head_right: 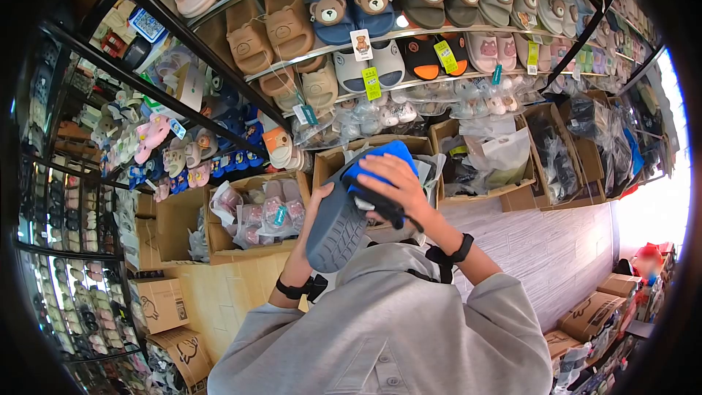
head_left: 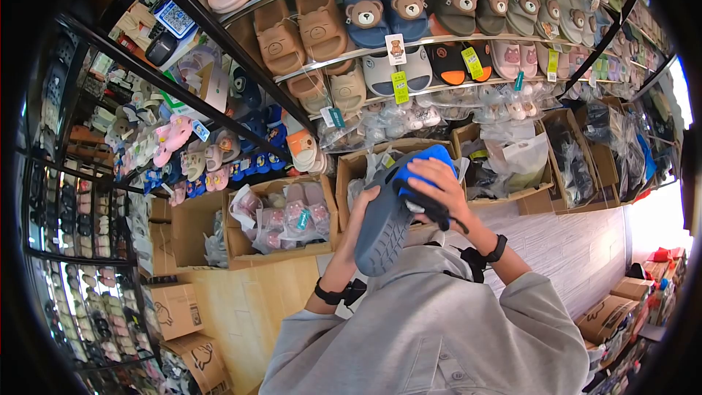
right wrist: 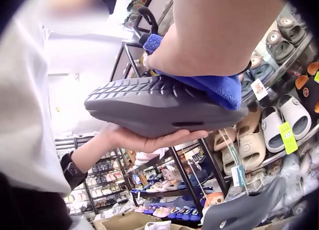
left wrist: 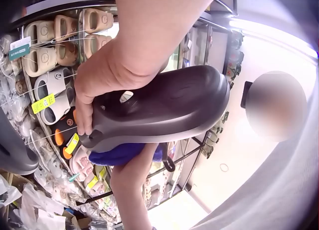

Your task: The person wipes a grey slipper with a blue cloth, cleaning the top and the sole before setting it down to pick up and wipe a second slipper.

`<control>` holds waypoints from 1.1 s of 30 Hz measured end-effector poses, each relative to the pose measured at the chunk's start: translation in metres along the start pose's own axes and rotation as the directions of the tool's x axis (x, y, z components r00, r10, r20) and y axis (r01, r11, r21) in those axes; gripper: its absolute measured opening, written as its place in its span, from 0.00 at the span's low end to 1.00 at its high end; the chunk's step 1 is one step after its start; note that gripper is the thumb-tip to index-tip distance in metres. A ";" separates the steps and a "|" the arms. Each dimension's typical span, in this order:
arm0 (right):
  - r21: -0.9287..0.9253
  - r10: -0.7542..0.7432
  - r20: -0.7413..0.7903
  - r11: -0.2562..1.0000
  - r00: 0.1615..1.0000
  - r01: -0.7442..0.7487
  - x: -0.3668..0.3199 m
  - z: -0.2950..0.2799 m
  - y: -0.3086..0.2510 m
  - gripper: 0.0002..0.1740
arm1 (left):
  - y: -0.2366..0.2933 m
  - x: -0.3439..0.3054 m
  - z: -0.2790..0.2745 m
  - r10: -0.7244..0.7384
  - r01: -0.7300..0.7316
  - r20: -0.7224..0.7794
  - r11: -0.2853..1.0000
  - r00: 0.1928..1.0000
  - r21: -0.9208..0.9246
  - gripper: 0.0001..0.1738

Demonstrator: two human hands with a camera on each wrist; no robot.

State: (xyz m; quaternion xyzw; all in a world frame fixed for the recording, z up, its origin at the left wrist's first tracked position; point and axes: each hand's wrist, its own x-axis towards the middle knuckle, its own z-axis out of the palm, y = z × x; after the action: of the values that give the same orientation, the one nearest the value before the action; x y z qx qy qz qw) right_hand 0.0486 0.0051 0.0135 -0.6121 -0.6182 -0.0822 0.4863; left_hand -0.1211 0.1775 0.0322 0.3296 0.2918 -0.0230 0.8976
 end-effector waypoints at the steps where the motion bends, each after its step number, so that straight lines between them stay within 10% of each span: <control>1: 0.022 0.038 -0.024 0.999 0.999 -0.037 0.000 -0.001 0.005 0.39 | 0.001 -0.002 0.002 0.003 -0.003 -0.004 1.000 1.000 0.011 0.37; 9: 0.061 0.329 -0.146 0.944 0.933 -0.323 0.007 -0.002 0.007 0.36 | 0.002 0.008 -0.012 -0.085 0.090 0.037 0.981 0.996 -0.172 0.35; 18: -0.212 -0.022 -0.044 0.977 0.999 0.012 0.029 -0.001 -0.041 0.40 | 0.004 0.011 0.006 -0.063 0.187 0.255 0.845 0.965 -0.500 0.33; 25: -0.076 -0.175 0.081 0.980 0.981 0.181 0.027 -0.007 -0.037 0.38 | 0.011 0.004 0.018 -0.087 0.106 0.080 0.952 0.993 -0.286 0.37; 33: 0.000 0.019 -0.106 1.000 0.994 -0.019 0.005 -0.004 0.011 0.36 | 0.010 0.007 -0.001 0.011 0.006 0.098 0.985 0.995 -0.171 0.34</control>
State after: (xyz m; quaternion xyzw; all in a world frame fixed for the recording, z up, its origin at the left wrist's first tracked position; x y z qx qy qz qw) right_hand 0.0603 0.0080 0.0134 -0.6129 -0.5858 -0.1102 0.5188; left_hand -0.1136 0.1869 0.0337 0.2502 0.2474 -0.0130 0.9360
